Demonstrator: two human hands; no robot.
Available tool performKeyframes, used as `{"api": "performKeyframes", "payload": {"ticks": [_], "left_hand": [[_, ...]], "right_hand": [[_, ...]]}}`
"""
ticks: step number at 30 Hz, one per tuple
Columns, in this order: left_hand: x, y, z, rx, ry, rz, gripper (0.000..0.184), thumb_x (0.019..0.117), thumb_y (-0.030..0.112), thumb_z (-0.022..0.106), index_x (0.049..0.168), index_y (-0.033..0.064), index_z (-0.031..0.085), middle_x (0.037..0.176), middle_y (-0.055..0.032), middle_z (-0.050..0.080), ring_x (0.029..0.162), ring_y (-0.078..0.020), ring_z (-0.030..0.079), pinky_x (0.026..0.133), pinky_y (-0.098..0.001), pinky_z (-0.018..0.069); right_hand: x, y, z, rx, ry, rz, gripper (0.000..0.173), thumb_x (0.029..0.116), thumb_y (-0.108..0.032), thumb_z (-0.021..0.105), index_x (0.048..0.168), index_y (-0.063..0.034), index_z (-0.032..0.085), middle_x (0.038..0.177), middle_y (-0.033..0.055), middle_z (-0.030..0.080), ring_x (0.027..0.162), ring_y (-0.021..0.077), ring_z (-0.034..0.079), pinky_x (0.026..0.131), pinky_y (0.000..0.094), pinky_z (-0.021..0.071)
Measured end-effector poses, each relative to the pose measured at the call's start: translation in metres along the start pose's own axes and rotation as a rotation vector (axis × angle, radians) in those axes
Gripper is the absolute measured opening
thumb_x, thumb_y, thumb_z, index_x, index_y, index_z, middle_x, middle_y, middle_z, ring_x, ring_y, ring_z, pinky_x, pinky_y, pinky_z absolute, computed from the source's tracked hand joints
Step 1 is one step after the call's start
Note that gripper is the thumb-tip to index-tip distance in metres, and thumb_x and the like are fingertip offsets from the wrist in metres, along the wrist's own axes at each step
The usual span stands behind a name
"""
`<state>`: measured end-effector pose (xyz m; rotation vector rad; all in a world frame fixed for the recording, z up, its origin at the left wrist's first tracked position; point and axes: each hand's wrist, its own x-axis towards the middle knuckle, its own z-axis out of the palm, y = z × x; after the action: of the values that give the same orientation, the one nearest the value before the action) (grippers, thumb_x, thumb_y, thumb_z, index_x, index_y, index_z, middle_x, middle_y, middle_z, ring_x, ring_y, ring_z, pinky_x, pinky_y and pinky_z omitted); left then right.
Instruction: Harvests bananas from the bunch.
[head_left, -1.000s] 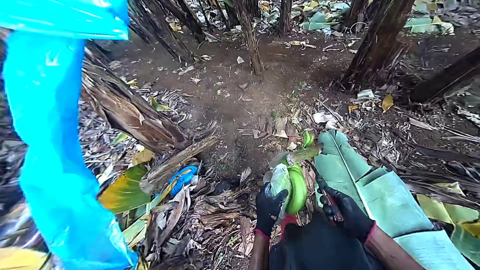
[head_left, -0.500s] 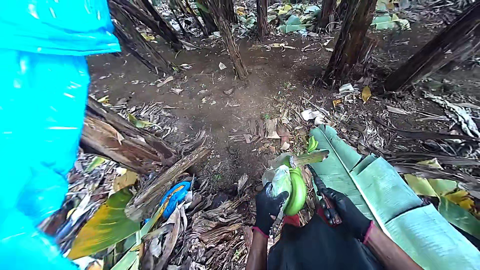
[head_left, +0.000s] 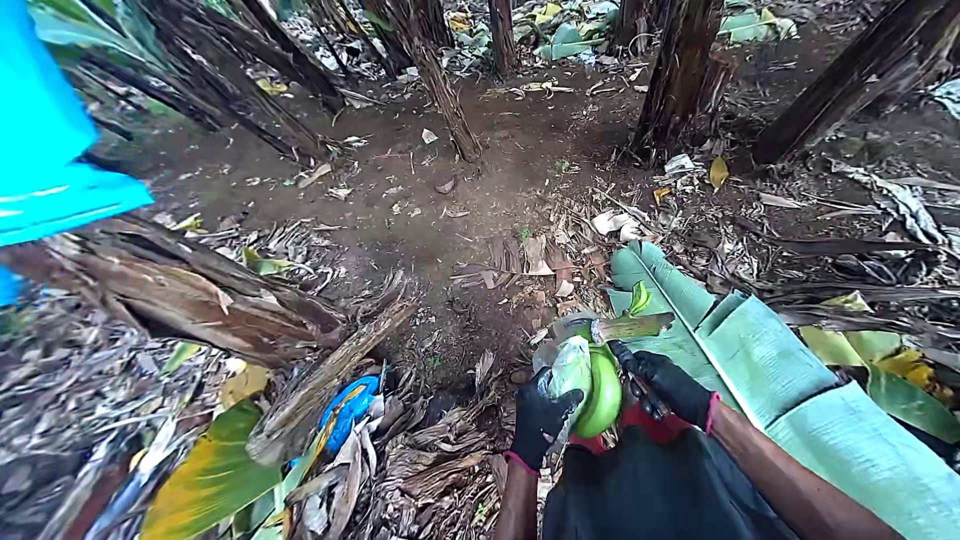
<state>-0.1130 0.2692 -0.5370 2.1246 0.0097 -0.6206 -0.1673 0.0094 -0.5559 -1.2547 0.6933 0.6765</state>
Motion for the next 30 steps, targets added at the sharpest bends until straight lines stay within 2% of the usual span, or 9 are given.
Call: {"api": "performKeyframes", "payload": {"ticks": [2,5,9,15,18,20,24,26,30], "left_hand": [[0.003,-0.001,0.006,0.031,-0.026,0.018,0.049,0.0728,0.037,0.087,0.110,0.0072,0.075,0.095,-0.0075,0.076,0.089,-0.0182,0.073,0.087,-0.0449,0.0591],[0.007,-0.002,0.015,0.057,-0.032,0.016,0.049,0.0730,0.039,0.087,0.109,0.0077,0.075,0.094,-0.0080,0.076,0.089,-0.0193,0.073,0.087,-0.0460,0.0586],[0.014,-0.009,0.028,0.136,-0.034,-0.037,0.051,0.0761,0.043,0.084,0.113,0.0087,0.075,0.099,-0.0109,0.076,0.095,-0.0241,0.073,0.090,-0.0513,0.0570],[0.024,-0.024,0.061,0.200,-0.032,-0.106,0.053,0.0788,0.049,0.079,0.116,0.0119,0.075,0.102,-0.0115,0.076,0.099,-0.0278,0.073,0.090,-0.0561,0.0559],[0.026,-0.032,0.082,0.192,-0.056,-0.148,0.056,0.0815,0.051,0.078,0.121,0.0116,0.073,0.107,-0.0137,0.076,0.104,-0.0302,0.072,0.094,-0.0575,0.0549],[0.032,-0.030,0.086,0.197,-0.037,-0.129,0.054,0.0802,0.050,0.078,0.117,0.0112,0.075,0.104,-0.0139,0.076,0.101,-0.0308,0.072,0.091,-0.0579,0.0552],[0.036,-0.036,0.116,0.176,-0.044,-0.120,0.055,0.0801,0.050,0.079,0.118,0.0104,0.074,0.105,-0.0147,0.076,0.102,-0.0316,0.073,0.093,-0.0587,0.0551],[0.045,-0.043,0.133,0.158,-0.042,-0.135,0.059,0.0802,0.049,0.081,0.122,0.0069,0.073,0.109,-0.0182,0.075,0.105,-0.0345,0.071,0.096,-0.0602,0.0539],[0.077,-0.035,0.180,0.242,-0.103,-0.225,0.061,0.0838,0.045,0.080,0.130,0.0070,0.068,0.118,-0.0199,0.072,0.113,-0.0364,0.068,0.099,-0.0612,0.0514]], "right_hand": [[0.000,0.005,-0.003,0.045,-0.026,0.008,0.045,0.1049,-0.050,0.053,0.116,-0.0069,0.058,0.071,0.0073,0.061,0.049,0.0180,0.058,0.045,0.0327,0.0527],[-0.003,0.013,-0.009,0.197,-0.128,0.048,0.036,0.1097,-0.041,0.043,0.111,-0.0076,0.057,0.068,0.0039,0.057,0.044,0.0127,0.052,0.041,0.0271,0.0482],[-0.003,0.019,-0.009,0.447,-0.177,0.181,0.038,0.1101,-0.042,0.036,0.109,-0.0100,0.057,0.062,0.0000,0.049,0.039,0.0084,0.044,0.035,0.0230,0.0417],[-0.006,0.018,0.000,0.461,-0.055,0.178,0.038,0.1089,-0.046,0.042,0.110,-0.0111,0.057,0.060,0.0002,0.048,0.038,0.0091,0.044,0.035,0.0237,0.0411],[-0.007,0.013,-0.002,0.472,0.011,0.207,0.035,0.1088,-0.044,0.043,0.111,-0.0122,0.057,0.064,0.0001,0.049,0.041,0.0092,0.045,0.036,0.0238,0.0419],[-0.009,0.005,-0.003,0.510,0.028,0.213,0.036,0.1087,-0.044,0.043,0.110,-0.0109,0.057,0.063,0.0005,0.049,0.041,0.0098,0.045,0.037,0.0247,0.0428],[-0.041,-0.012,-0.018,0.458,0.027,0.183,0.036,0.1115,-0.040,0.037,0.111,-0.0078,0.054,0.063,0.0020,0.051,0.041,0.0107,0.048,0.036,0.0256,0.0454],[-0.067,-0.027,-0.040,0.345,0.092,0.104,0.035,0.1118,-0.034,0.031,0.114,-0.0068,0.054,0.064,0.0013,0.053,0.041,0.0110,0.050,0.038,0.0269,0.0474],[-0.084,-0.006,-0.132,0.341,0.445,0.007,0.035,0.1120,-0.034,0.036,0.114,-0.0035,0.053,0.065,0.0032,0.053,0.043,0.0137,0.050,0.040,0.0308,0.0487]]}}
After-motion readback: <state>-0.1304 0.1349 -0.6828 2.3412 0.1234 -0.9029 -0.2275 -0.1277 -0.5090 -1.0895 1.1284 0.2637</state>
